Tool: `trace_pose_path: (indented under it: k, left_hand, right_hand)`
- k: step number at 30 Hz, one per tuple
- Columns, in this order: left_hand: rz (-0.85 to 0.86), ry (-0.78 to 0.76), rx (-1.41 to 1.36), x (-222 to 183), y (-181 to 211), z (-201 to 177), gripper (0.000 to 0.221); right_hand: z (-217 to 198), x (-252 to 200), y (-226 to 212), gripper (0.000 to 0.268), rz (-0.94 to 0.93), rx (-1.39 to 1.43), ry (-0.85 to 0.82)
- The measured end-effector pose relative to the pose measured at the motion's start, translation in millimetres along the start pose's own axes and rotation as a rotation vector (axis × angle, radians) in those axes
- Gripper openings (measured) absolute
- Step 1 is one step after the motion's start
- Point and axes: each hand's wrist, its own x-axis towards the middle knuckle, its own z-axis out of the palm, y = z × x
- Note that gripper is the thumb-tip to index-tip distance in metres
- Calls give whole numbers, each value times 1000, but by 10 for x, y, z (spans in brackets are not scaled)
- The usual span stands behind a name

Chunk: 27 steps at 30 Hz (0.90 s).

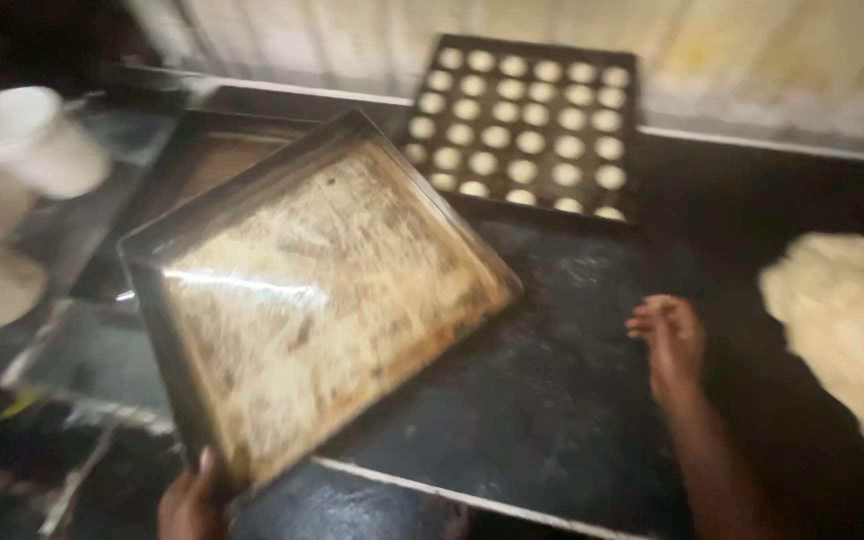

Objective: The person shapes portions of dough by hand into small balls and places them onto metal baking trays.

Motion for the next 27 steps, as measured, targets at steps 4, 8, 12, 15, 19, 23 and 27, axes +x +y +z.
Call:
trace_pose_path:
  k: [4, 8, 12, 15, 19, 23, 27]
  left_hand:
    - [-366, -259, -451, -89, -112, 346, 34]
    - [-365, -355, -689, -396, 29, 537, 38]
    - [-455, -489, -593, -486, 636, 597, 41]
    - [-357, -447, -885, -573, 1078, 656, 50]
    - [-486, -447, -898, -500, 1309, 493, 55]
    - [-163, -187, -391, -380, 1694, 93, 52]
    - [50, 488, -236, -791, 2489, -282, 28]
  right_hand:
    - [-444, -731, -205, 30, 87, 224, -122]
    - [-878, -1457, -428, 38, -258, -142, -215]
    - [-1154, -1799, -379, 49, 97, 125, 13]
    - [-1301, -1997, -211, 47, 118, -119, 116]
    - [-1195, -1835, -151, 44, 166, -60, 17]
    - [-952, -1645, -265, 39, 2, -86, -299]
    - [-1261, -1632, -461, 38, 44, -128, -451]
